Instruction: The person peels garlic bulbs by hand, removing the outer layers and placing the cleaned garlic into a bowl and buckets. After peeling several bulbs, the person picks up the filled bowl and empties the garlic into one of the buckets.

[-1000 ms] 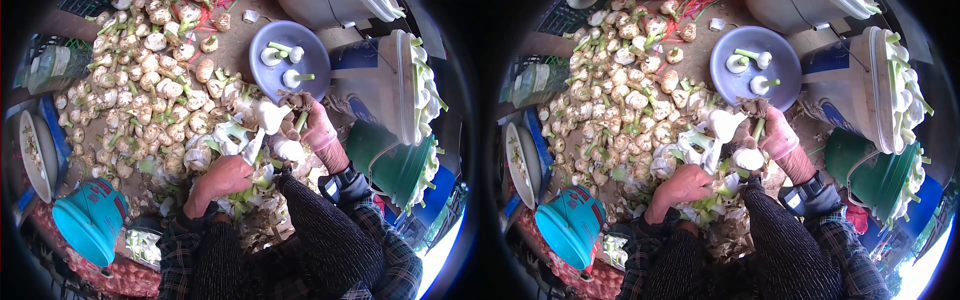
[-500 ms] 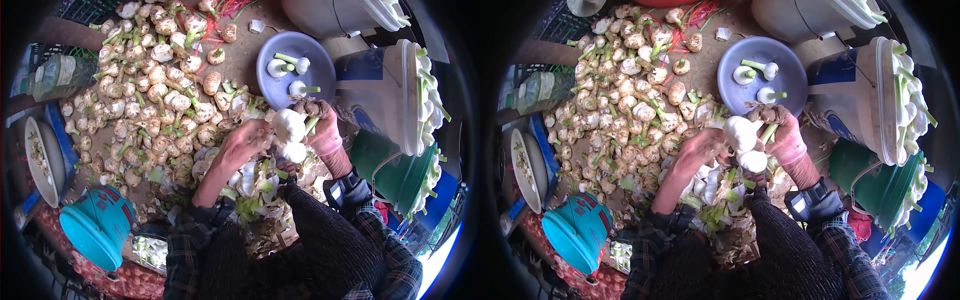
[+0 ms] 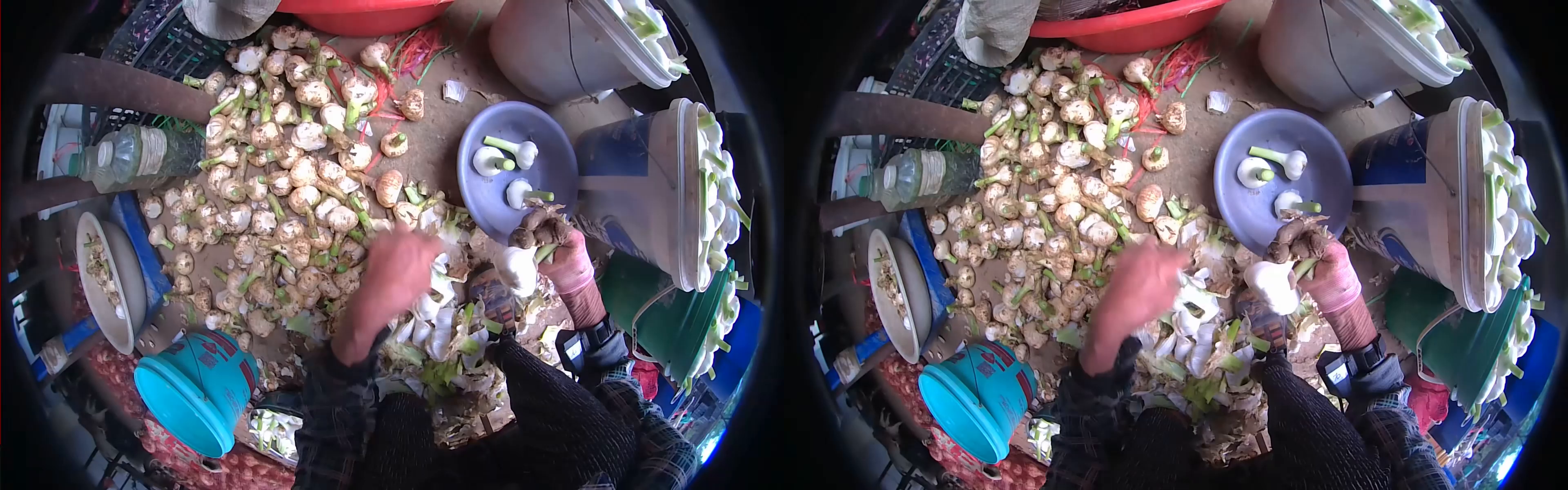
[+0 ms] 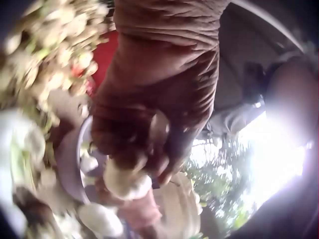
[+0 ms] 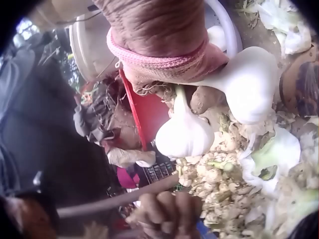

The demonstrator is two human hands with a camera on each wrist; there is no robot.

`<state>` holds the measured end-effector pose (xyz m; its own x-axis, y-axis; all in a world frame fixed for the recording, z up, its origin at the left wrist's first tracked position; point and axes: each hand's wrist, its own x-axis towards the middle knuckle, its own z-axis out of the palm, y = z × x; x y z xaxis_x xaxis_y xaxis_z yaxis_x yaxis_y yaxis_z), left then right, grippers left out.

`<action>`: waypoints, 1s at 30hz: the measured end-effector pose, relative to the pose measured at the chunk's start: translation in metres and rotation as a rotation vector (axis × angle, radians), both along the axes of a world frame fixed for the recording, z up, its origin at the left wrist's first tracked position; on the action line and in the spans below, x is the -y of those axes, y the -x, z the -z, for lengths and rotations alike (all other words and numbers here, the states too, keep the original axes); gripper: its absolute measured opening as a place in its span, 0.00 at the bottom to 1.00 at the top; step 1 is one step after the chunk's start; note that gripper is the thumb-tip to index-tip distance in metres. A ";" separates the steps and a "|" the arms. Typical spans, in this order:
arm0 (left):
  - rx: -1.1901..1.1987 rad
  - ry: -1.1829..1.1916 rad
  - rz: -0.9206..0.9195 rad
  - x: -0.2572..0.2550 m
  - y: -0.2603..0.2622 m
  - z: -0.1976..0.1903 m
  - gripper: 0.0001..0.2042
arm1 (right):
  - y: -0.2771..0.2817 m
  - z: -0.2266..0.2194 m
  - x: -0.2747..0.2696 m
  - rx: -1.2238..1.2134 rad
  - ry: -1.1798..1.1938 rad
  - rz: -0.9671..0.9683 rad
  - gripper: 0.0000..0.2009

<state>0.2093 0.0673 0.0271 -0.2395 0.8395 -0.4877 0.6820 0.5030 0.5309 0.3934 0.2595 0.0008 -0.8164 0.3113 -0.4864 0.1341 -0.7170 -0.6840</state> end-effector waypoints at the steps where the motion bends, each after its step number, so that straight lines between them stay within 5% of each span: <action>1: -0.205 -0.056 -0.082 -0.003 0.012 0.008 0.05 | 0.002 0.004 -0.006 -0.052 0.100 0.003 0.16; 2: -0.076 -0.169 -0.374 -0.007 0.029 0.019 0.10 | 0.003 0.004 -0.005 -0.050 0.102 0.006 0.16; 4: -0.240 0.077 -0.292 -0.027 0.070 0.022 0.13 | 0.018 -0.006 0.001 -0.137 0.058 0.016 0.16; 5: -0.482 -0.120 -0.282 -0.030 0.085 0.039 0.12 | 0.023 -0.010 0.004 -0.136 0.058 0.017 0.16; 7: -0.500 -0.071 -0.272 -0.051 0.107 0.036 0.09 | 0.029 -0.016 0.008 0.243 -0.256 -0.064 0.14; 8: -0.753 -0.175 -0.331 -0.058 0.115 0.055 0.09 | 0.030 -0.015 0.008 0.188 -0.201 -0.095 0.13; 9: -1.007 -0.280 -0.388 -0.063 0.122 0.071 0.09 | 0.030 -0.008 0.003 0.056 0.263 -0.024 0.12; 15: -0.941 0.053 -0.416 -0.076 0.144 0.094 0.06 | 0.034 -0.006 0.015 0.082 0.092 -0.043 0.14; 17: -0.923 0.047 -0.409 -0.071 0.140 0.084 0.07 | 0.047 -0.023 0.017 0.297 -0.226 -0.250 0.13; 19: -0.866 -0.094 -0.392 -0.059 0.131 0.073 0.09 | 0.054 -0.024 0.019 0.318 -0.315 -0.281 0.12; 21: -0.886 -0.270 -0.365 -0.041 0.110 0.053 0.12 | 0.060 -0.025 0.023 0.309 -0.987 -0.483 0.13; 23: -0.914 -0.476 -0.298 -0.024 0.081 0.027 0.10 | 0.068 -0.032 0.034 0.294 -1.027 -0.444 0.15; 25: -0.811 -0.584 -0.265 -0.009 0.046 0.009 0.08 | 0.081 -0.060 0.040 0.436 -1.184 -0.645 0.16; 30: -0.246 -0.794 -0.344 0.011 -0.023 -0.010 0.09 | 0.072 -0.053 0.052 -0.065 -1.449 -0.842 0.18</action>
<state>0.2323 0.0566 0.0369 -0.5610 0.7701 0.3036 0.7017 0.2479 0.6679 0.3218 0.2075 0.0537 -0.9835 -0.0630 -0.1696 0.0729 0.7198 -0.6904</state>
